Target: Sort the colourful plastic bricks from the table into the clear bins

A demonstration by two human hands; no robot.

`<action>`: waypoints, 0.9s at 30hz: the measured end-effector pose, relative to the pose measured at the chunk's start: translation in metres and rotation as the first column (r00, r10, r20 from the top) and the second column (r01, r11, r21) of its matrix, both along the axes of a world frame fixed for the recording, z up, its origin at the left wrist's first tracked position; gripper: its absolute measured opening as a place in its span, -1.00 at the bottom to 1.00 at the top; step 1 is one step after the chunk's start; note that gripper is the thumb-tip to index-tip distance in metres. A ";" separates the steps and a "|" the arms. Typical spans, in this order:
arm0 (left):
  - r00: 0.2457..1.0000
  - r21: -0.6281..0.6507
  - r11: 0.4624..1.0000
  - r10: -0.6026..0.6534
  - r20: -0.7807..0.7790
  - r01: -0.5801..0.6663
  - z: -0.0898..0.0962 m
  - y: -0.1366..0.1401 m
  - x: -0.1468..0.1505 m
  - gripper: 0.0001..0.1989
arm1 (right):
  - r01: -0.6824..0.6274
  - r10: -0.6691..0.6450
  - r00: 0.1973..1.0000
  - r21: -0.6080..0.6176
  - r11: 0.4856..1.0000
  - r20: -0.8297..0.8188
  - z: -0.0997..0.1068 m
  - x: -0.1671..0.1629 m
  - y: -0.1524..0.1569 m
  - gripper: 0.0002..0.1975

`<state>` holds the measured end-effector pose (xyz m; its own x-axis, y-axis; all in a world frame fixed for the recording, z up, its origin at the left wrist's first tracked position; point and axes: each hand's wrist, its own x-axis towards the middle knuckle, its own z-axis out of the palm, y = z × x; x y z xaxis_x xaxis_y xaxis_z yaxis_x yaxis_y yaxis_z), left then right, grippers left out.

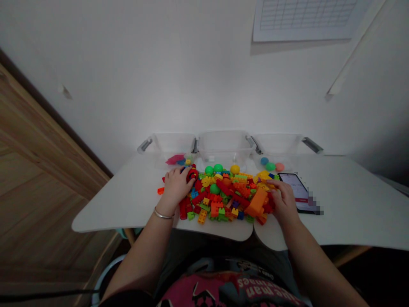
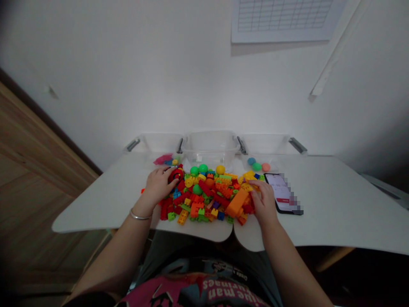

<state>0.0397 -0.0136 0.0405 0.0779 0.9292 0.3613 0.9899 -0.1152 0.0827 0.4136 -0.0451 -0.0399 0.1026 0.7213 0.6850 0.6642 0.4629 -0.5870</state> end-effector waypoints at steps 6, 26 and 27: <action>0.995 -0.095 0.992 0.074 -0.066 -0.080 0.006 -0.002 0.008 -0.49 | 0.006 -0.006 1.000 -0.013 1.000 -0.009 0.002 -0.001 0.000 -0.71; 0.994 -0.124 0.987 0.105 -0.020 -0.106 0.012 0.004 0.003 -0.65 | -0.008 0.008 1.000 -0.024 1.000 0.018 0.002 0.001 0.000 -0.73; 0.994 -0.113 0.988 0.109 -0.001 -0.108 0.012 0.005 0.003 -0.66 | -0.006 0.006 1.000 -0.025 1.000 0.019 0.001 0.001 0.000 -0.73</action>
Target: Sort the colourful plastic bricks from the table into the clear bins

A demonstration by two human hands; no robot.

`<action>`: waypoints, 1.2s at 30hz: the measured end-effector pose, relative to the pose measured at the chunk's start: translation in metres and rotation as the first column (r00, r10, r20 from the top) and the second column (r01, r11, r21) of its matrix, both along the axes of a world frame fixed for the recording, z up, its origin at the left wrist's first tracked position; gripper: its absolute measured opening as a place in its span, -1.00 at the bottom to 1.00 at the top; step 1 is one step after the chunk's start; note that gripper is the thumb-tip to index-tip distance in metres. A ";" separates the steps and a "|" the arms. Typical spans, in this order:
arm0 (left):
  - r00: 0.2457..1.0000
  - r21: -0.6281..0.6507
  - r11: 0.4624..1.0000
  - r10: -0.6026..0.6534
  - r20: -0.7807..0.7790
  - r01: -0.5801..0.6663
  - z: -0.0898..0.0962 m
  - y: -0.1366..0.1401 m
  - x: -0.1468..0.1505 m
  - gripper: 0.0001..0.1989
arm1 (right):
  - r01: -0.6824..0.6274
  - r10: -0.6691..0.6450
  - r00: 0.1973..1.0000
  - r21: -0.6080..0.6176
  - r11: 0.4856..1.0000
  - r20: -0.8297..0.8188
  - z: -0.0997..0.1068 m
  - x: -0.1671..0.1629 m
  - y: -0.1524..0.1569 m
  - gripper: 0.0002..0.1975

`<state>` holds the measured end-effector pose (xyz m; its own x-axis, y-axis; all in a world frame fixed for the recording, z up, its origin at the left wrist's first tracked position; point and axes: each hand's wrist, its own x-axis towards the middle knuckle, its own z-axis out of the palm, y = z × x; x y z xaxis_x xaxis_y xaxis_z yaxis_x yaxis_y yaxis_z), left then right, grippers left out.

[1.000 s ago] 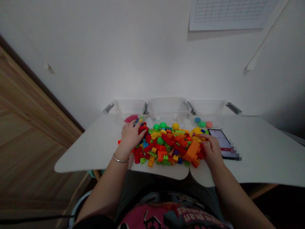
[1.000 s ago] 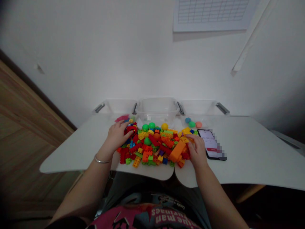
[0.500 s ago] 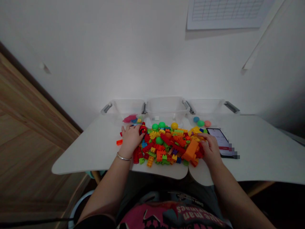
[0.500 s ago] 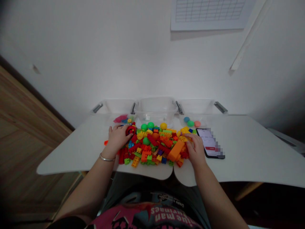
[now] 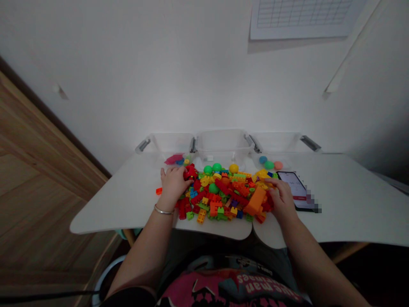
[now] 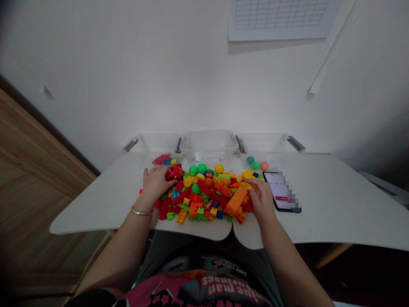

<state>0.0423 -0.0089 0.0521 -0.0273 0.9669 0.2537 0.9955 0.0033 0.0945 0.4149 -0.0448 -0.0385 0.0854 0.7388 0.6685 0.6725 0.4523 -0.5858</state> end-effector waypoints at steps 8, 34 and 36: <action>0.893 0.344 0.938 -0.200 0.402 0.055 -0.005 -0.002 0.001 -0.67 | 0.011 -0.012 1.000 0.034 0.999 0.024 0.001 -0.001 -0.001 -0.73; 0.712 0.546 0.669 -0.680 0.177 0.503 0.006 -0.036 0.096 -0.39 | -0.759 0.566 0.616 -0.223 0.611 -0.547 0.092 -0.084 0.023 -0.34; 0.716 0.512 0.680 -0.678 0.166 0.525 0.005 -0.042 0.090 -0.39 | -0.736 0.549 0.638 -0.218 0.641 -0.540 0.087 -0.080 0.024 -0.34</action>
<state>0.1327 -0.0504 0.0574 0.3719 0.6047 0.7043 0.6710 -0.6994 0.2462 0.3348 -0.0204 0.0487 -0.3379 0.8789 0.3366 -0.0364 0.3452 -0.9378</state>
